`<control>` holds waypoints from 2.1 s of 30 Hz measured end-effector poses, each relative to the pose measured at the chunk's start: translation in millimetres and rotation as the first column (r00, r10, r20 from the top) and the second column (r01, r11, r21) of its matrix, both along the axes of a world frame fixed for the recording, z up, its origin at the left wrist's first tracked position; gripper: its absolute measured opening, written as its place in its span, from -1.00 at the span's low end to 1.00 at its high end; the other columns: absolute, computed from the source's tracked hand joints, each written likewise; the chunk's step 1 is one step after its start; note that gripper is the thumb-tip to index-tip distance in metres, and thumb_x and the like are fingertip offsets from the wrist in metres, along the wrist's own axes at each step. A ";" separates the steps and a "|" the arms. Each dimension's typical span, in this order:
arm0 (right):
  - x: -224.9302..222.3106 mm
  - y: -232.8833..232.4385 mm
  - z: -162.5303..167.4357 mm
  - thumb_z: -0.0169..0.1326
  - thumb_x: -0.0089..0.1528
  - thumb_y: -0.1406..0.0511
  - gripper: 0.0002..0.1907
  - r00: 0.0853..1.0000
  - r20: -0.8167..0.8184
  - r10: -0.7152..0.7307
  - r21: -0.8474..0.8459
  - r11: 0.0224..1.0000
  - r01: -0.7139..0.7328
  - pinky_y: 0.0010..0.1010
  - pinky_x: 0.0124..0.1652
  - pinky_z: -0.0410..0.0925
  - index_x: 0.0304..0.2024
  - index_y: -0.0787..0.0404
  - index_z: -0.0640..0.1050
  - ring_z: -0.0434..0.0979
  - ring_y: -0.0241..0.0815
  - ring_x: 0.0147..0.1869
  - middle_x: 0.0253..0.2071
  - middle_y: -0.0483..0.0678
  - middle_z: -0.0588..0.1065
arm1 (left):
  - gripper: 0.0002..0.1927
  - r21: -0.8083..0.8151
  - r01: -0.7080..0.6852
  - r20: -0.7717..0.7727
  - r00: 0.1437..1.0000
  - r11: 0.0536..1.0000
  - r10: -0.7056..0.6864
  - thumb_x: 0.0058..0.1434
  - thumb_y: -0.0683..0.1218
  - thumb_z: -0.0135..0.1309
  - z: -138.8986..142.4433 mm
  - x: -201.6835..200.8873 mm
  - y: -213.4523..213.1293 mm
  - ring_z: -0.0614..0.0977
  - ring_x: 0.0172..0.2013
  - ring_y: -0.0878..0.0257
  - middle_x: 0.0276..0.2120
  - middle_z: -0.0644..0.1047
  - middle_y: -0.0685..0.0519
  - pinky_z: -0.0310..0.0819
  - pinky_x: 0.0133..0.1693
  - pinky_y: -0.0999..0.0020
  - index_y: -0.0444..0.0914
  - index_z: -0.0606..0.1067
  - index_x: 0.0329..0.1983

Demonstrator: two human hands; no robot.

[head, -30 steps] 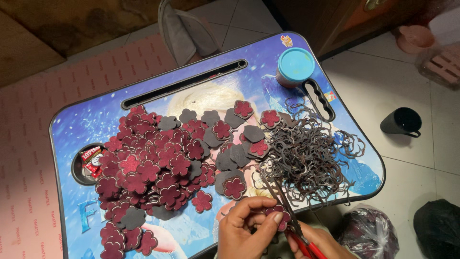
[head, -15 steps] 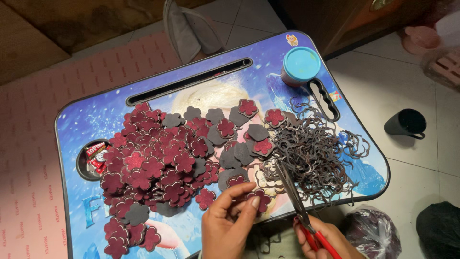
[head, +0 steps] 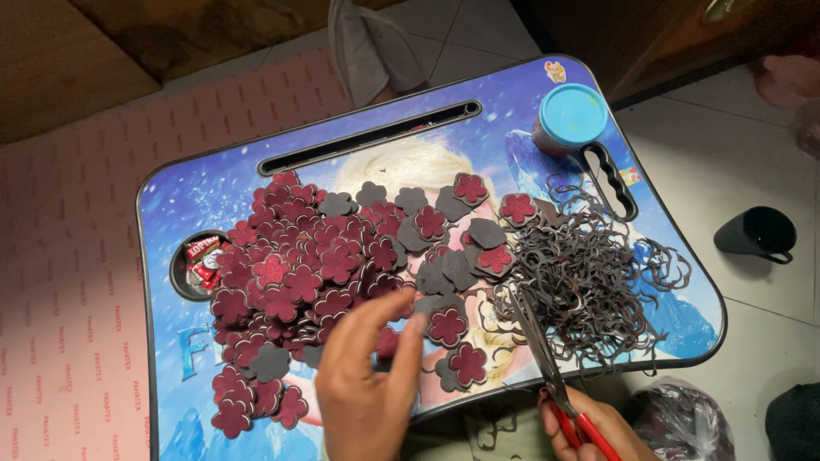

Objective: The person sits at a small table holding a foam flower cutout in one hand and scissors in the other, trimming the dark edge around each flower shape. Trimmed flowers are placed on a growing pile on the table while a pile of trimmed-off scrap accumulates beside it.

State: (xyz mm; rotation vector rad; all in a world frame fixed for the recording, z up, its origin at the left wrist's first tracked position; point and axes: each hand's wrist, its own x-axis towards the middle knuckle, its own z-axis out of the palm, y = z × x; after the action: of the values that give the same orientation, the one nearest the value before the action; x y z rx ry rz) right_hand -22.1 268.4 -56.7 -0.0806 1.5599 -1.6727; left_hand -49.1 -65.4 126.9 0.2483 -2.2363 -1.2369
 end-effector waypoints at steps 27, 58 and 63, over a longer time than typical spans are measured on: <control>-6.0 -37.9 33.4 0.03 0.15 0.11 -0.27 0.991 -0.035 0.126 0.120 0.985 -0.121 -0.48 -0.42 0.26 0.38 -0.05 0.24 0.42 -0.36 -0.42 -0.22 -0.19 0.45 | -0.63 0.880 0.069 0.170 0.879 0.470 -0.446 0.10 -0.29 0.24 -57.9 13.5 61.6 0.69 -0.36 0.40 -0.26 0.63 0.01 0.52 -0.40 0.57 -0.37 0.49 -0.01; -1.8 -45.5 65.1 -0.11 0.31 0.03 -0.53 0.991 0.014 0.130 0.253 0.959 -0.129 -0.50 -0.46 0.14 0.20 0.05 0.38 0.28 -0.37 -0.48 -0.47 -0.18 0.33 | -0.57 0.936 -0.012 0.205 0.831 0.353 -0.516 0.09 -0.35 0.22 -64.7 23.6 70.3 0.74 -0.34 0.31 -0.29 0.68 -0.12 0.65 -0.30 0.48 -0.37 0.46 0.06; 2.0 -44.4 61.1 -0.08 0.30 0.10 -0.48 0.996 0.035 0.085 0.267 0.959 -0.091 -0.54 -0.43 0.20 0.31 -0.01 0.37 0.33 -0.39 -0.43 -0.39 -0.18 0.40 | -0.59 0.933 0.001 0.203 0.824 0.361 -0.529 0.09 -0.34 0.23 -64.3 22.8 68.3 0.73 -0.33 0.34 -0.29 0.69 -0.10 0.64 -0.29 0.50 -0.37 0.47 0.03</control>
State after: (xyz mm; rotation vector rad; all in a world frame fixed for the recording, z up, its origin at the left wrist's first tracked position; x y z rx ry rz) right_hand -20.1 224.0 4.4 0.0113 1.7254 -1.3759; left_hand -26.4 2.9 62.6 0.6698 -1.6677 -2.8386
